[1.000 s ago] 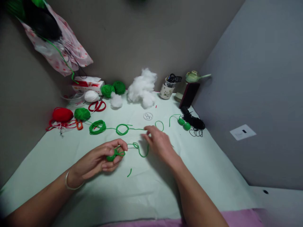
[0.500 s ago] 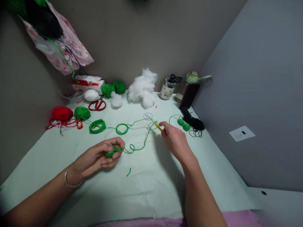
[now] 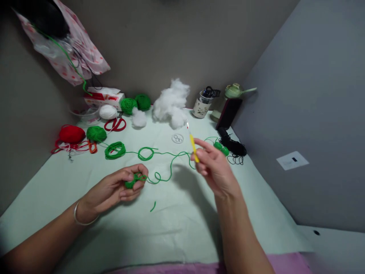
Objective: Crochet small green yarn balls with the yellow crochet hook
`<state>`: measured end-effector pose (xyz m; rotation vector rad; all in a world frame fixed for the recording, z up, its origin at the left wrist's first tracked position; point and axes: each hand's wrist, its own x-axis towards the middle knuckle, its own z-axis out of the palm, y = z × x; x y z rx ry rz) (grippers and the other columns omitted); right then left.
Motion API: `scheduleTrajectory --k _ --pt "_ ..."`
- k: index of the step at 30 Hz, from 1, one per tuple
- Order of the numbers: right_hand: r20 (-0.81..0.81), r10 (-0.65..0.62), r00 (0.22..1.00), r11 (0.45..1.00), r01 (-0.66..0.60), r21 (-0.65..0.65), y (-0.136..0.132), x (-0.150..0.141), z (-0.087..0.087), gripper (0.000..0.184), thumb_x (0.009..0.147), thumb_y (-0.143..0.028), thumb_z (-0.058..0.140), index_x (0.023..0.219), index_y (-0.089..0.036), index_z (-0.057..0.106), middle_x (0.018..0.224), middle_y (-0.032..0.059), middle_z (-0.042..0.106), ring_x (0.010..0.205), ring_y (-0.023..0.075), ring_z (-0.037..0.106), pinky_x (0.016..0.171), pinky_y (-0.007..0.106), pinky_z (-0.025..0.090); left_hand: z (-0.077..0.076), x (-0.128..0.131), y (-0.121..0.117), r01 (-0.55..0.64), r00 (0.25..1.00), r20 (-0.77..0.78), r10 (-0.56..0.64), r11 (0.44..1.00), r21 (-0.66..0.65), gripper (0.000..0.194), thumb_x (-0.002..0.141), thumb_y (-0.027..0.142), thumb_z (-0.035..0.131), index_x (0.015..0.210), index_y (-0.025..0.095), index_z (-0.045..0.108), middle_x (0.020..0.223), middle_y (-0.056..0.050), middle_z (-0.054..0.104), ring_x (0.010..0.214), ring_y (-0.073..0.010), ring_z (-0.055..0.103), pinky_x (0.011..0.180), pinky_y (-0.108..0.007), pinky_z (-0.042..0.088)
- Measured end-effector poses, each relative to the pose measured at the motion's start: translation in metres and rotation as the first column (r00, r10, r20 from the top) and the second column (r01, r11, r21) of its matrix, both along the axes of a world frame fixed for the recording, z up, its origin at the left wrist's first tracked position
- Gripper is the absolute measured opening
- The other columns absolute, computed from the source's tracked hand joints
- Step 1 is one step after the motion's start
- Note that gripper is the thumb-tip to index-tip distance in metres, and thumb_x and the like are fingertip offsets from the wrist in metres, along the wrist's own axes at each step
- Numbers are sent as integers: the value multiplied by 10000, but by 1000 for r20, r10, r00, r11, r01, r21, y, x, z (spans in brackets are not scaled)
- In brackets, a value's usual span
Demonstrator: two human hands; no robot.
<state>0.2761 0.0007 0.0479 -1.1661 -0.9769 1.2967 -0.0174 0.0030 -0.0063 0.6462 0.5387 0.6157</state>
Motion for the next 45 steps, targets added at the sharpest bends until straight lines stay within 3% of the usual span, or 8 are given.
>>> scheduleTrajectory --k 2,5,8,12,22,32,40,45 --pt "-140 103 985 992 -112 -57 7 -22 -13 425 692 -293 941 1088 -235 800 783 4 689 529 57 507 432 179 406 2 1 0 -23 1000 -13 23 1000 -6 188 853 160 564 998 139 682 739 -1 567 472 -41 328 470 -197 245" --pt "-247 198 949 978 -209 -18 6 -39 -24 248 707 -266 943 916 -224 817 834 11 710 679 88 664 582 173 541 4 3 -1 -62 997 -55 62 998 -11 170 850 149 564 966 127 685 753 -4 573 481 -41 339 485 -199 272" --pt "-270 279 922 959 -282 29 0 -47 -27 124 757 -236 911 801 -209 799 853 9 714 724 91 705 667 181 573 4 6 -2 -61 995 -81 60 998 -5 162 851 150 558 943 117 687 757 -9 573 489 -44 346 491 -202 279" --pt "-265 338 903 940 -339 43 -3 -51 -29 93 788 -210 886 801 -207 794 884 9 709 742 98 710 715 208 572 3 8 -3 -33 997 -68 34 999 18 152 867 154 553 942 124 682 755 -10 572 497 -46 341 491 -199 265" --pt "-243 249 938 968 -252 18 -4 -55 -33 132 773 -261 906 813 -217 788 837 -3 720 700 91 691 677 205 562 4 9 -5 -60 998 -33 61 998 24 160 868 147 540 970 138 664 761 -5 580 490 -46 349 488 -201 273" --pt "-298 310 903 949 -313 40 -10 -66 -35 91 801 -240 883 829 -228 797 841 -13 725 718 88 710 709 202 576 4 11 -6 -19 999 -42 21 999 37 171 851 132 548 982 151 657 725 16 562 490 -45 341 495 -188 271" --pt "-251 347 904 937 -326 123 -16 -75 -38 35 874 -287 826 897 -265 840 878 8 730 738 116 711 735 258 572 0 17 -11 -30 999 -38 34 993 111 114 994 217 554 1040 166 646 988 -52 665 612 -90 587 639 -251 493" --pt "-144 261 955 953 -231 194 -18 -83 -46 70 903 -313 797 954 -305 844 938 1 698 681 117 665 766 328 573 -3 23 -16 -33 999 19 31 995 97 201 1066 332 485 1078 178 613 886 -57 707 507 -108 602 545 -248 432"
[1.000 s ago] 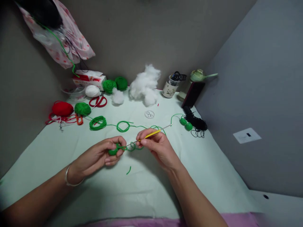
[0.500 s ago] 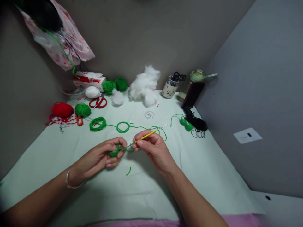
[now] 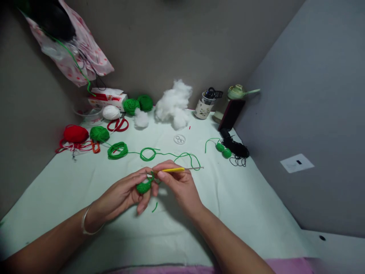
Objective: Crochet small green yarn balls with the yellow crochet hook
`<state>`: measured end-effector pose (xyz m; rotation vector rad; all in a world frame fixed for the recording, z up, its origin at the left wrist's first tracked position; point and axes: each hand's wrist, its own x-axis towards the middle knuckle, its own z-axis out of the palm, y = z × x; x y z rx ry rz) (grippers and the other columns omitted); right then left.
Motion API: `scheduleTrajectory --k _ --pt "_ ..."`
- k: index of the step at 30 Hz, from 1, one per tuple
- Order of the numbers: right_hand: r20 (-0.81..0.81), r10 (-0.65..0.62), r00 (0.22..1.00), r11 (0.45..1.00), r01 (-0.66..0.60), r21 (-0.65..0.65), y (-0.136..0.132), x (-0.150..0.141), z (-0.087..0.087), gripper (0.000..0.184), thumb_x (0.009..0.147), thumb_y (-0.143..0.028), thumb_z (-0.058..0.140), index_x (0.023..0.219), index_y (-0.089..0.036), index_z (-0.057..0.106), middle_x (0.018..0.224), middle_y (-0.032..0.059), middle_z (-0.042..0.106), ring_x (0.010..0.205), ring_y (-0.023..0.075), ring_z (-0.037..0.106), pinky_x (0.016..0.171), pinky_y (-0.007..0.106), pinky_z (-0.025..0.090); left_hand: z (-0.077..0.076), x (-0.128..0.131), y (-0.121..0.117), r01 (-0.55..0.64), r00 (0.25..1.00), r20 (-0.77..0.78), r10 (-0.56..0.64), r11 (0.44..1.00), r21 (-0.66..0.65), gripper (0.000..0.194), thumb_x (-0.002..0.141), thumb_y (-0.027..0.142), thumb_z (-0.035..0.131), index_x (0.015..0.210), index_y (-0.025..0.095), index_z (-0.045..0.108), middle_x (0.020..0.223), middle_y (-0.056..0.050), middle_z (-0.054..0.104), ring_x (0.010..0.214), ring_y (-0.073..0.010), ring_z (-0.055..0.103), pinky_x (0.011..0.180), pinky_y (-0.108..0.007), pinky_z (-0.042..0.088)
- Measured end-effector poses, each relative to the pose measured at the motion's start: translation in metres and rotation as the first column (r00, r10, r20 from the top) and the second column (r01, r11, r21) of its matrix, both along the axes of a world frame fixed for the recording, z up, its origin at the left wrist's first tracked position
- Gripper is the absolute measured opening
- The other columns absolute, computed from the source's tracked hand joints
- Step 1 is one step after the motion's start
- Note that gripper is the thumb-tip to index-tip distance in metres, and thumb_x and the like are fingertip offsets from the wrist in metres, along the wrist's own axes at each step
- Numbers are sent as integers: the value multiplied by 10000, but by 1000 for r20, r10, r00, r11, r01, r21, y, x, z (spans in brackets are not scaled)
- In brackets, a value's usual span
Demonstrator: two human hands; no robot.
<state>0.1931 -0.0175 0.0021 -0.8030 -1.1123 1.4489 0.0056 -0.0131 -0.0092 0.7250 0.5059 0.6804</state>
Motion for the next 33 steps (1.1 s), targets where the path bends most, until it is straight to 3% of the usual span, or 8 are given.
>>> scheduleTrajectory --k 5,8,15,20,23,24,28,33 --pt "173 -76 982 992 57 116 -5 0 1 150 974 -360 712 1049 -314 833 841 14 701 655 149 627 733 360 558 5 5 -7 -135 991 -2 135 990 -41 222 1059 344 560 1148 173 671 917 -34 665 586 -69 464 592 -204 390" --pt "375 -174 910 949 53 311 -9 1 3 195 1003 -284 670 1117 -349 814 940 40 769 858 211 677 825 395 539 3 8 -9 -206 977 29 210 973 -103 173 1017 313 634 1068 174 723 928 -24 627 698 -104 533 686 -233 461" --pt "582 -232 779 807 -180 563 -7 -1 -7 372 969 -239 714 1327 -333 682 1179 80 763 1130 282 676 1026 486 481 0 14 -9 -269 958 54 281 949 -164 95 895 168 676 946 169 756 931 -24 666 850 -140 585 769 -223 502" --pt "580 -205 788 880 -112 462 -6 0 -8 330 883 -294 825 1192 -303 711 1078 50 770 1020 267 696 1059 483 453 1 12 -6 -221 975 -9 221 968 -119 149 957 261 654 1023 183 762 959 -34 718 849 -150 621 821 -251 518" --pt "495 -222 840 958 93 272 -5 6 -1 268 854 -333 841 1087 -291 717 1025 31 745 888 221 677 824 377 519 3 1 3 -78 964 -238 119 982 174 380 1037 464 535 943 174 761 873 -70 750 825 -191 656 856 -311 525" --pt "467 -234 852 967 154 204 -4 9 2 282 835 -341 853 1072 -286 710 1001 25 730 824 200 656 737 345 505 6 -5 7 32 928 -361 91 946 323 406 1046 463 520 881 175 755 825 -68 752 812 -193 660 852 -308 519" --pt "373 -262 890 962 270 33 3 21 11 296 777 -344 887 975 -260 683 899 3 687 707 164 602 649 316 463 26 -40 23 183 880 -475 29 900 395 362 975 443 656 752 182 767 538 -3 611 571 -166 545 626 -264 441" --pt "257 -160 953 982 179 -52 4 24 14 262 750 -317 894 892 -262 681 872 -8 662 742 174 621 674 327 486 41 -80 35 354 683 -692 232 724 592 381 988 493 591 828 239 826 784 -35 741 733 -204 623 688 -256 438"
